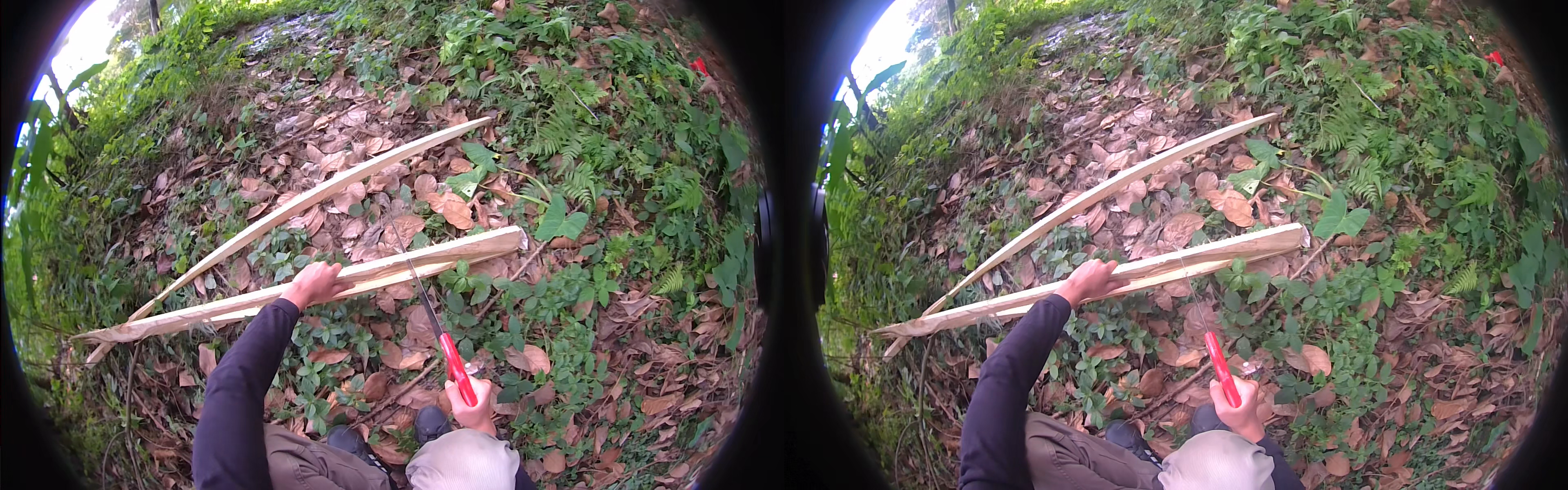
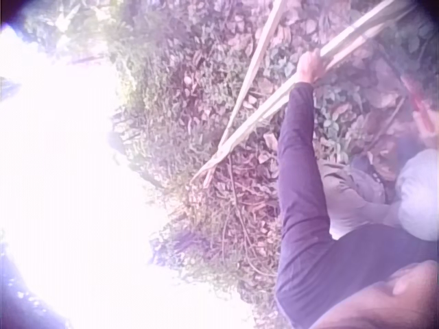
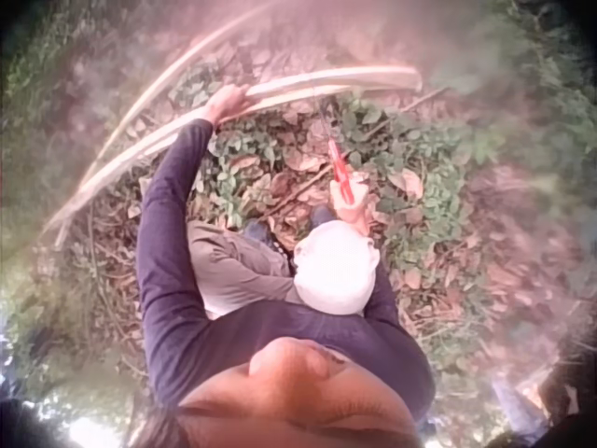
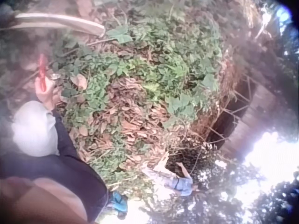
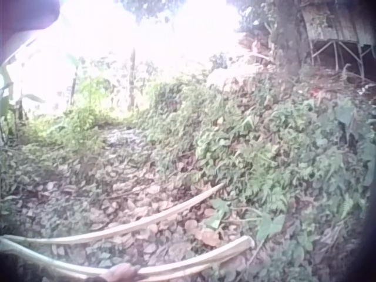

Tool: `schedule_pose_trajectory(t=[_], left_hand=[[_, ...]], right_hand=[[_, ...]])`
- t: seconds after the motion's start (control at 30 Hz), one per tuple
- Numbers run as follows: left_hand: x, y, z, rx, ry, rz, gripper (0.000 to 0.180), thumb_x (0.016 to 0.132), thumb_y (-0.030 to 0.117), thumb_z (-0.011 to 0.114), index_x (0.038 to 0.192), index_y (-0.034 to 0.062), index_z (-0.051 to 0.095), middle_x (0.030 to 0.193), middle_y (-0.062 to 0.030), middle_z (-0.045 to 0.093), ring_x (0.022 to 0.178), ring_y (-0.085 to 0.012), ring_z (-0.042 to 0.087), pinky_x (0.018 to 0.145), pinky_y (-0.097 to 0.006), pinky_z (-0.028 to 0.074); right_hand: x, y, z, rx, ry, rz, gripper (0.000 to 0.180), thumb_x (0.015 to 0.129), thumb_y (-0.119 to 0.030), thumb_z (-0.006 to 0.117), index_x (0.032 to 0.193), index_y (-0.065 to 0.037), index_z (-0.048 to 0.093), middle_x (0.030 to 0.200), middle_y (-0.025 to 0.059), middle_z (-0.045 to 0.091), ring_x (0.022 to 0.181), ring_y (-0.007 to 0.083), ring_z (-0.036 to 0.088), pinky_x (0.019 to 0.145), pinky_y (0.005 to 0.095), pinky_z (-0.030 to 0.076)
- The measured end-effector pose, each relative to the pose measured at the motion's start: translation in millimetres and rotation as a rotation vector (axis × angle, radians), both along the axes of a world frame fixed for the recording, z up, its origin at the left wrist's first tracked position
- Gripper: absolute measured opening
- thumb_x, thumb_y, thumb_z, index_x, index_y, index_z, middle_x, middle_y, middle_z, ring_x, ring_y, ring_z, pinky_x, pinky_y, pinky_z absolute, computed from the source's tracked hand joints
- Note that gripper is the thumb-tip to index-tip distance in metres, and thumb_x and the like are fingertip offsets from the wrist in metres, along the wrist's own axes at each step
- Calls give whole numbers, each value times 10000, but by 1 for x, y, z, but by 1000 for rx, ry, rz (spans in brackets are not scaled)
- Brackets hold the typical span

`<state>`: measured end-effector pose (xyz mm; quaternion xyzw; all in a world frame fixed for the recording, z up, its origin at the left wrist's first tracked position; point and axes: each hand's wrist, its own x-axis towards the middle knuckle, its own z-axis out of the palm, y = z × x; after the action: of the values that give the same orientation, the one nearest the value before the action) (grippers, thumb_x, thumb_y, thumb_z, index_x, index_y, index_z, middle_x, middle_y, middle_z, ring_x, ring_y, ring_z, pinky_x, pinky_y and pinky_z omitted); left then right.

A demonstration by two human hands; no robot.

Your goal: The person uses a red-handled saw to cut a long piece of light-colored wood into smaller sections. The person holds the wood steady with one hand while sawing with the other, working on the forest floor.

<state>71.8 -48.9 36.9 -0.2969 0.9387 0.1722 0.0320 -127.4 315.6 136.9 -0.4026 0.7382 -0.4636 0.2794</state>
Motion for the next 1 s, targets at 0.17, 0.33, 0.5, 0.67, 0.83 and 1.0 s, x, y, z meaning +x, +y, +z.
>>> schedule_pose_trajectory(t=[0.17,0.33,0.5,0.67,0.83,1.0], left_hand=[[3,10,-11,-91,22,-2,501,938,498,605,909,0,561,687,-212,664,656,-400,678,598,-487,541],[1,15,-9,-101,18,-2,489,947,490,599,944,2,554,703,-205,671,643,-392,679,585,-481,541],[4,14,-12,-156,72,2,476,939,477,616,882,12,531,633,-187,640,598,-385,664,562,-474,533],[6,13,-14,-126,102,-16,462,930,458,634,886,10,530,639,-195,643,620,-395,668,573,-477,537],[-2,7,-14,-136,22,1,491,877,511,673,900,29,581,652,-192,641,640,-386,672,588,-479,535],[-27,20,13,-73,64,20,669,890,639,555,1006,-20,563,914,-208,679,845,-397,687,732,-484,549]], right_hand=[[-15,-5,21,79,-152,1,289,839,-80,707,619,-15,530,506,34,485,449,99,445,451,320,347],[-31,-25,52,119,-174,57,276,866,-107,710,655,0,567,524,13,501,488,66,448,463,303,340],[-34,-19,31,65,-352,-71,226,881,-97,687,699,9,605,534,1,512,502,51,442,467,287,346],[-17,-8,17,76,-155,-52,206,830,-86,705,683,10,597,581,49,529,512,105,471,492,311,366],[-12,-15,31,92,-123,-48,294,834,-107,703,613,-26,528,499,33,466,452,127,444,471,341,353],[-19,4,10,4,-86,-18,197,846,-122,725,746,-6,601,584,11,518,546,75,465,494,295,369]])
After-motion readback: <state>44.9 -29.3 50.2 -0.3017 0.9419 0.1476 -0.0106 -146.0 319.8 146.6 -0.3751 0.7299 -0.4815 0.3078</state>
